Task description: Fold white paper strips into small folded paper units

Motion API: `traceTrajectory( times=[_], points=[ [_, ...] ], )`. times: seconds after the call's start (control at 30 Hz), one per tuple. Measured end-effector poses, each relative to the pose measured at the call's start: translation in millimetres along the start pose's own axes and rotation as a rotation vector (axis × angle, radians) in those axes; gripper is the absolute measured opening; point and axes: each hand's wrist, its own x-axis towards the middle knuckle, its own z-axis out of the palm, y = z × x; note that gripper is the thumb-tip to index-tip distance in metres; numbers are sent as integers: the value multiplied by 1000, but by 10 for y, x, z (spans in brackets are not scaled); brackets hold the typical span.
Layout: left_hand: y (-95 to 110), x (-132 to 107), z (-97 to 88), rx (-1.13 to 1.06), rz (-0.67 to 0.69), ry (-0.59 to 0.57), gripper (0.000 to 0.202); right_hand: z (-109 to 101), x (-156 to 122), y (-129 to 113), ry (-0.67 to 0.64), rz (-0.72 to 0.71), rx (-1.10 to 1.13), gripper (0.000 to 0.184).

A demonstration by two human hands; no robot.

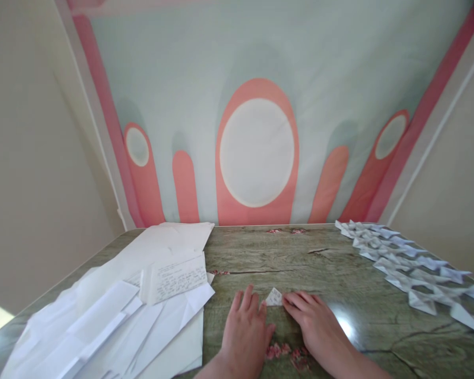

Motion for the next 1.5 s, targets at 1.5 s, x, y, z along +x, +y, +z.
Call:
traceTrajectory(
  times=[1.5],
  points=[
    [-129, 61, 118, -331, 77, 107, 31, 45, 5, 99, 186, -110, 260, 24]
  ],
)
